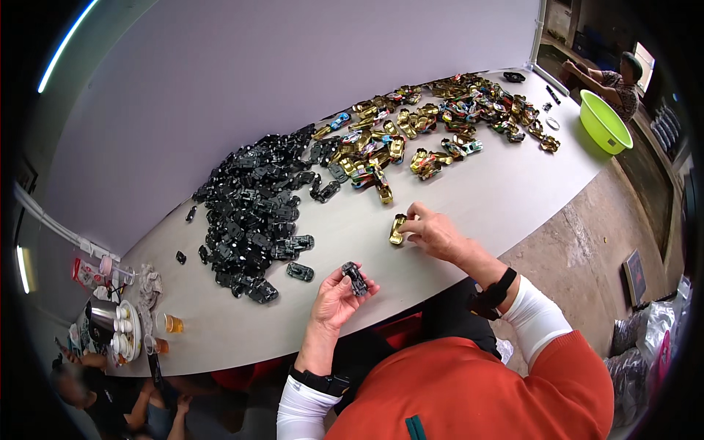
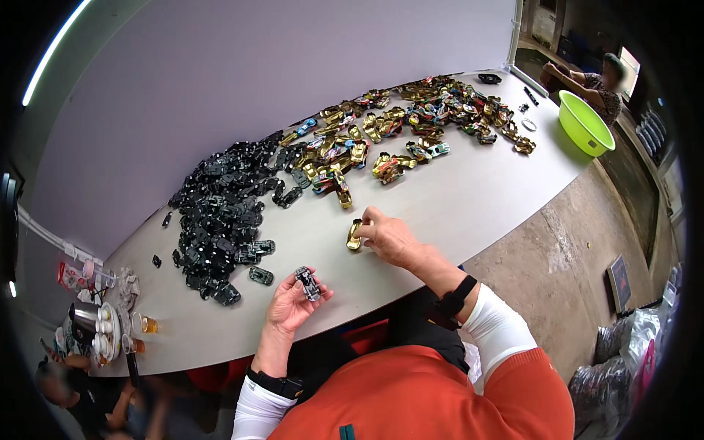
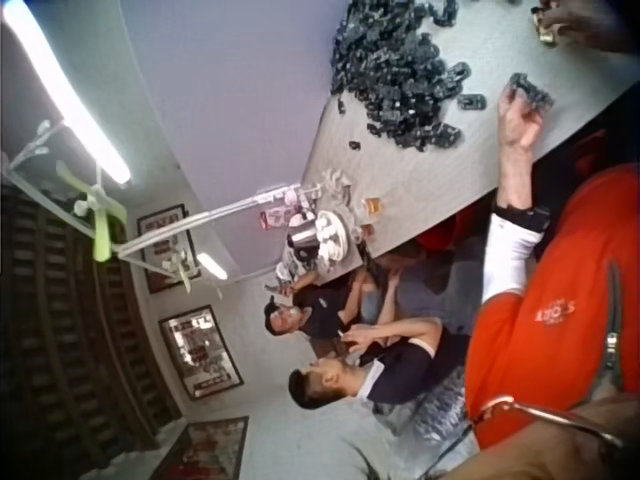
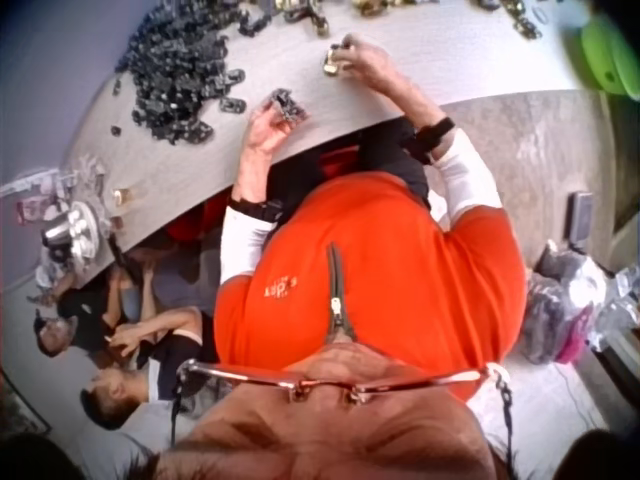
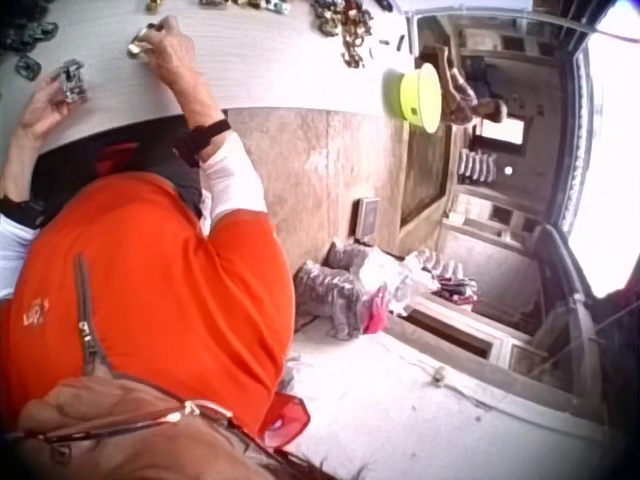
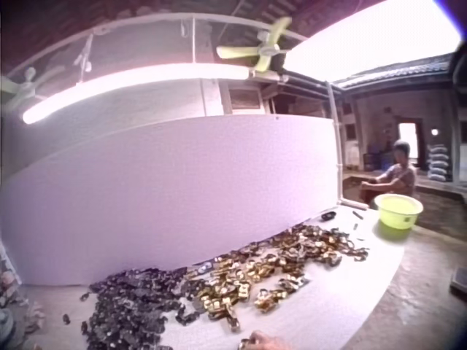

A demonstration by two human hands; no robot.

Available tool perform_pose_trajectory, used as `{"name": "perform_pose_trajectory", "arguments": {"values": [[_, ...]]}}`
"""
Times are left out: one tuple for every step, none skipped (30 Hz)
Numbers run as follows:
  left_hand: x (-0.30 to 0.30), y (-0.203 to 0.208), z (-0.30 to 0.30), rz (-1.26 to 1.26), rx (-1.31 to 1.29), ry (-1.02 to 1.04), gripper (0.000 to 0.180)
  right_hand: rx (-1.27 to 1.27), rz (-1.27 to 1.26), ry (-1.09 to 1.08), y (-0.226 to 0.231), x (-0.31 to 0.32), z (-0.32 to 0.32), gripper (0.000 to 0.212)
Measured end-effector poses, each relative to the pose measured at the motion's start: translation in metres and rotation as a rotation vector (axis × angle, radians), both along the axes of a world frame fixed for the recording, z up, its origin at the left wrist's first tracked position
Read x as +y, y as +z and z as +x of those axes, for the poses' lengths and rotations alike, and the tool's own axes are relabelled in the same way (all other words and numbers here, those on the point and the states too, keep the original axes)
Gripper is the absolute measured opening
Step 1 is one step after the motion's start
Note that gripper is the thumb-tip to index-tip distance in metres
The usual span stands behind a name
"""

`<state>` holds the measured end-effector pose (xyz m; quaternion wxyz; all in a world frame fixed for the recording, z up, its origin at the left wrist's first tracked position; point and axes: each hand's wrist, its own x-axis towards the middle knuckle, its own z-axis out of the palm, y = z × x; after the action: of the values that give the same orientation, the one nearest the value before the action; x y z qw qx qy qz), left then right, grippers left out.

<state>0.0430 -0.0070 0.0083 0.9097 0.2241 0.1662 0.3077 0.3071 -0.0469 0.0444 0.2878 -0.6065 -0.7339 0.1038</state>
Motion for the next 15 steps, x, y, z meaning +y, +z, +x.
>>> {"name": "perform_pose_trajectory", "arguments": {"values": [[-0.001, -0.001, 0.001, 0.001, 0.009, 0.005, 0.032, -0.103, -0.077, 0.041, -0.003, 0.005, -0.001, 0.015], [-0.002, -0.002, 0.002, 0.002, 0.019, 0.011, 0.031, -0.105, -0.047, 0.053, -0.011, 0.01, 0.002, 0.015], [-0.003, -0.002, 0.003, 0.006, 0.029, 0.018, 0.031, -0.108, -0.015, 0.067, -0.018, 0.018, 0.005, 0.015], [-0.004, -0.002, 0.004, 0.009, 0.032, 0.022, 0.03, -0.11, 0.018, 0.081, -0.023, 0.023, 0.007, 0.015], [-0.005, -0.001, 0.004, 0.013, 0.035, 0.027, 0.029, -0.047, 0.131, 0.111, -0.028, 0.025, 0.01, 0.009], [-0.007, 0.0, 0.003, 0.014, 0.037, 0.042, 0.029, 0.249, -0.014, 0.088, -0.021, 0.026, 0.004, 0.007], [-0.007, 0.002, 0.002, 0.033, 0.051, 0.061, 0.027, 0.544, -0.163, 0.064, -0.013, 0.025, -0.003, 0.006], [-0.008, 0.004, 0.002, 0.061, 0.039, 0.082, 0.028, 0.833, -0.32, 0.034, -0.002, 0.021, -0.009, 0.007], [-0.007, 0.005, 0.003, 0.089, 0.028, 0.102, 0.03, 1.034, -0.5, 0.078, 0.005, 0.016, -0.013, 0.012], [-0.006, 0.008, 0.006, 0.116, 0.017, 0.117, 0.031, 1.141, -0.573, 0.152, 0.002, 0.013, -0.016, 0.014], [-0.004, 0.013, 0.012, 0.125, -0.003, 0.108, 0.03, 1.134, -0.59, 0.176, 0.001, 0.01, -0.02, 0.014], [-0.003, 0.02, 0.016, 0.132, -0.019, 0.1, 0.03, 1.13, -0.609, 0.201, 0.002, 0.007, -0.026, 0.013], [-0.002, 0.023, 0.02, 0.139, -0.034, 0.092, 0.029, 1.051, -0.594, 0.175, 0.004, 0.005, -0.031, 0.012], [0.0, 0.022, 0.023, 0.138, -0.029, 0.097, 0.029, 1.044, -0.603, 0.164, 0.001, 0.006, -0.032, 0.012], [0.002, 0.017, 0.026, 0.138, -0.024, 0.098, 0.029, 1.038, -0.608, 0.149, -0.004, 0.007, -0.03, 0.012]]}}
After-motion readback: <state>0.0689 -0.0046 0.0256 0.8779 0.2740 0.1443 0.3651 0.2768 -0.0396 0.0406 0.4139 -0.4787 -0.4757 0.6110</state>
